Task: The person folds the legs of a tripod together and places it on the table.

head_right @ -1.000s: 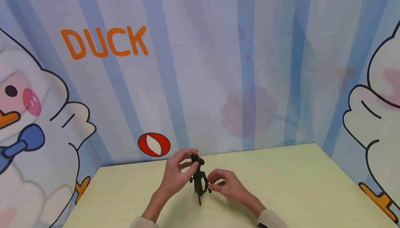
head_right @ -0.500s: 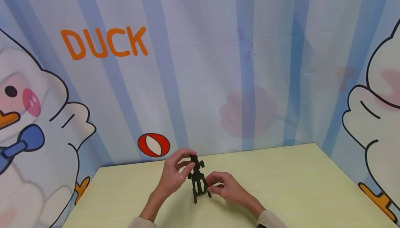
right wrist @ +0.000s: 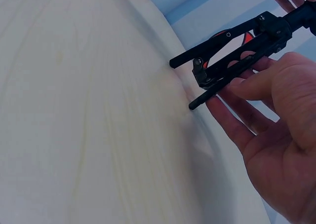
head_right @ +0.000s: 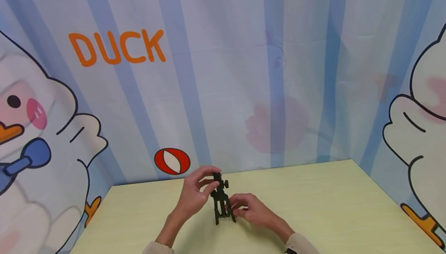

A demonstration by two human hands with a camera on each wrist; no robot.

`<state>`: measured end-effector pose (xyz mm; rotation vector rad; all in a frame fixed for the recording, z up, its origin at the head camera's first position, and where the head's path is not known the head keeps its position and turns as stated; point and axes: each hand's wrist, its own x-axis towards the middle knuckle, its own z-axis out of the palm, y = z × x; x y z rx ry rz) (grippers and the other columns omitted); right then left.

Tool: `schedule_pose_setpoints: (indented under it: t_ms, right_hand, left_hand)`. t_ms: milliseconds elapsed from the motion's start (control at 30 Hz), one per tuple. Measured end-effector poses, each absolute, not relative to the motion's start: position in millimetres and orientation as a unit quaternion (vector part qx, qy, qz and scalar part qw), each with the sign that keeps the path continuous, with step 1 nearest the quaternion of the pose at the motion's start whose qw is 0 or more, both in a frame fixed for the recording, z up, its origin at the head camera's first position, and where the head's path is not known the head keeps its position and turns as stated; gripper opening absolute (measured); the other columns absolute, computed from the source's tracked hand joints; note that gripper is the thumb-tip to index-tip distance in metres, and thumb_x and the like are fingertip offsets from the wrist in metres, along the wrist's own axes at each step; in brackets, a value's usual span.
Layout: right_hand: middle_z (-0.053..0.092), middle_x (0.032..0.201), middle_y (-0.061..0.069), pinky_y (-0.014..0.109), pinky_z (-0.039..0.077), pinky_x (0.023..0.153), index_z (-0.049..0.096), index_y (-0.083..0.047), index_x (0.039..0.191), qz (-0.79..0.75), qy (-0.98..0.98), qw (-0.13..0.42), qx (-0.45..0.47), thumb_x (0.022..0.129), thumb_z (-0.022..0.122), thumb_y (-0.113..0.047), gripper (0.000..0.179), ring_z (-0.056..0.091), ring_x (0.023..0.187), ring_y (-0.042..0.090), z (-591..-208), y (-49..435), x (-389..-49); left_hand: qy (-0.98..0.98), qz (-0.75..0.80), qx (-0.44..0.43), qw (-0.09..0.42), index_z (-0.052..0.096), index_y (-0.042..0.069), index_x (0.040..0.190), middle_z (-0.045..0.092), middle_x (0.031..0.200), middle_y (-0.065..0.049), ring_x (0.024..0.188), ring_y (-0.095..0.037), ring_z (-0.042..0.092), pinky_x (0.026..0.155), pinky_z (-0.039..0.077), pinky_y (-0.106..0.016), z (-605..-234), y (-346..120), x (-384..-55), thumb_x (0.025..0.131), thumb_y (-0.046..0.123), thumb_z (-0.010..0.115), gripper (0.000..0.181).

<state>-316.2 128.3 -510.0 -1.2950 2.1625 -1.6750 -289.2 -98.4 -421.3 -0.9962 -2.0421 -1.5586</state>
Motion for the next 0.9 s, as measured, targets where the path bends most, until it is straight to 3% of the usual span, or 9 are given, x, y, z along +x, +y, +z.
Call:
schedule_pose_setpoints:
  t_ms: [200,467,900]
  right_hand:
    - [0.071,0.111,0.024,0.031,0.057,0.091,0.070,0.003,0.117,-0.543,0.723,0.077,-0.419,0.095,0.067,0.006,0.022,0.073,0.099,0.030,-511.3,128.2,-316.0]
    - [0.073,0.112,0.018,0.033,0.058,0.089,0.070,-0.001,0.119,-0.546,0.723,0.088,-0.413,0.096,0.069,0.002,0.023,0.073,0.098,0.027,-510.5,128.3,-313.6]
    - [0.072,0.107,0.017,0.033,0.058,0.089,0.069,0.000,0.116,-0.541,0.728,0.079,-0.413,0.096,0.067,0.006,0.021,0.072,0.097,0.024,-511.2,125.6,-312.7]
  left_hand:
    - [-0.730,-0.562,-0.347,0.177,0.069,0.010,0.124,0.069,0.122,-0.006,0.111,-0.027,0.069,0.093,0.060,-0.037,-420.6,-98.8,-288.2,0.093,-0.013,0.069,0.039]
    - [-0.731,-0.562,-0.347,0.170,0.069,0.013,0.124,0.069,0.124,-0.005,0.114,-0.027,0.069,0.093,0.060,-0.036,-421.8,-99.6,-288.7,0.094,-0.012,0.069,0.039]
    - [-0.737,-0.556,-0.344,0.171,0.069,0.014,0.124,0.069,0.124,-0.003,0.114,-0.026,0.069,0.092,0.060,-0.036,-420.7,-98.9,-287.1,0.095,-0.010,0.069,0.038]
